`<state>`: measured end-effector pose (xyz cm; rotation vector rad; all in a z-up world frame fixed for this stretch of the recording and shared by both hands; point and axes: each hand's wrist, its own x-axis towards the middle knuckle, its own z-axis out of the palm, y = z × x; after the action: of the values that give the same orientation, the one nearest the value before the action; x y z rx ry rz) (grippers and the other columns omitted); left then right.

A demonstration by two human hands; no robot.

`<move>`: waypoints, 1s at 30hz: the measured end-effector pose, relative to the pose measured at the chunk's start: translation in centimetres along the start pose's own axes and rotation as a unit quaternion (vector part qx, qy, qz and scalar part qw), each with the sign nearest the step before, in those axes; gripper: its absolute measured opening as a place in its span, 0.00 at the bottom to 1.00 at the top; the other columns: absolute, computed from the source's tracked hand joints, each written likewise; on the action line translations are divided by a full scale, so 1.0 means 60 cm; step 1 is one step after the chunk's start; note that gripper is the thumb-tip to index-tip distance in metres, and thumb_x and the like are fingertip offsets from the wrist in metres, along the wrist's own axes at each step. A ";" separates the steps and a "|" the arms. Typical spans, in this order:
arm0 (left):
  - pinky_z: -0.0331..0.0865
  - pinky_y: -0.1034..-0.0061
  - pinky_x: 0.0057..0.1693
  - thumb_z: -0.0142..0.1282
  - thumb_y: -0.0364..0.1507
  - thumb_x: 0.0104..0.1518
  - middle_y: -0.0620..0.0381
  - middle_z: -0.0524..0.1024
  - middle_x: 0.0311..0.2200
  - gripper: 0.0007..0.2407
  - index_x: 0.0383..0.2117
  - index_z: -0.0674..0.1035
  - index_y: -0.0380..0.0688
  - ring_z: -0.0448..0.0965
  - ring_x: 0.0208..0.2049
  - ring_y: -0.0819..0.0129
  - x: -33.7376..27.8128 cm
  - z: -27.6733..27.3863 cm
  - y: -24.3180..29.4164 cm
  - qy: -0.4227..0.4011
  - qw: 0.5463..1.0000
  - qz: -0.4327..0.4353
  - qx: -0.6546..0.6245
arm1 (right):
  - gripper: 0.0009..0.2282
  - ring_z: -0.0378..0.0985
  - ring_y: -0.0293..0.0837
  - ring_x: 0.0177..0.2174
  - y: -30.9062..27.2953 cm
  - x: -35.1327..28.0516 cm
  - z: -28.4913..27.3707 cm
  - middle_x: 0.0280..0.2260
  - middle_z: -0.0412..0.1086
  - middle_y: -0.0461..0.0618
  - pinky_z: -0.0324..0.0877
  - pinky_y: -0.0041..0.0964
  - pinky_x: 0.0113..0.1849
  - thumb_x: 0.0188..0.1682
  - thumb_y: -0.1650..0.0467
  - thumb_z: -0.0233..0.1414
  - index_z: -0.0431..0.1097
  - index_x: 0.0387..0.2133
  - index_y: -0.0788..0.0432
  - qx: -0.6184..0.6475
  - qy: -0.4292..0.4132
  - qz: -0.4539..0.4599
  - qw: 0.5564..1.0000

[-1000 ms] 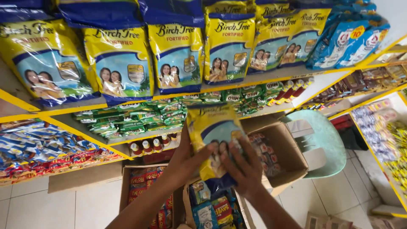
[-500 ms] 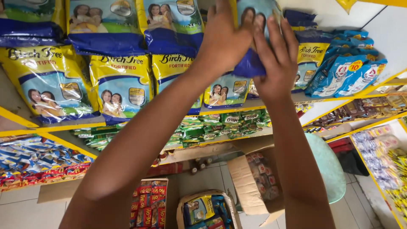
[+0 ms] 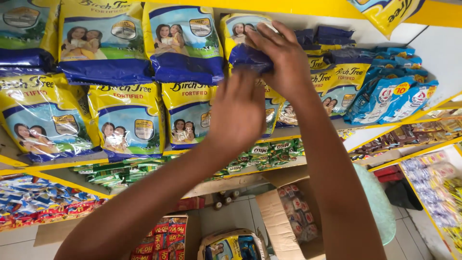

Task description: Stocking grocery store shelves with packets of milk powder and other food products from cardboard boxes.

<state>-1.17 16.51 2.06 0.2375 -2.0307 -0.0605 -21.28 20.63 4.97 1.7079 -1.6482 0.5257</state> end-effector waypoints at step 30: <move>0.60 0.55 0.69 0.52 0.29 0.59 0.36 0.79 0.50 0.18 0.51 0.80 0.28 0.78 0.55 0.52 -0.022 0.072 -0.061 -0.023 0.949 0.155 0.273 | 0.20 0.65 0.56 0.65 -0.058 -0.112 0.010 0.65 0.62 0.63 0.58 0.54 0.67 0.57 0.80 0.49 0.64 0.64 0.69 -0.093 0.029 -0.016 0.995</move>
<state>-3.92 12.93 -1.61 0.2583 -2.0724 0.7058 -18.73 24.74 -0.91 1.5669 -1.5739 0.3892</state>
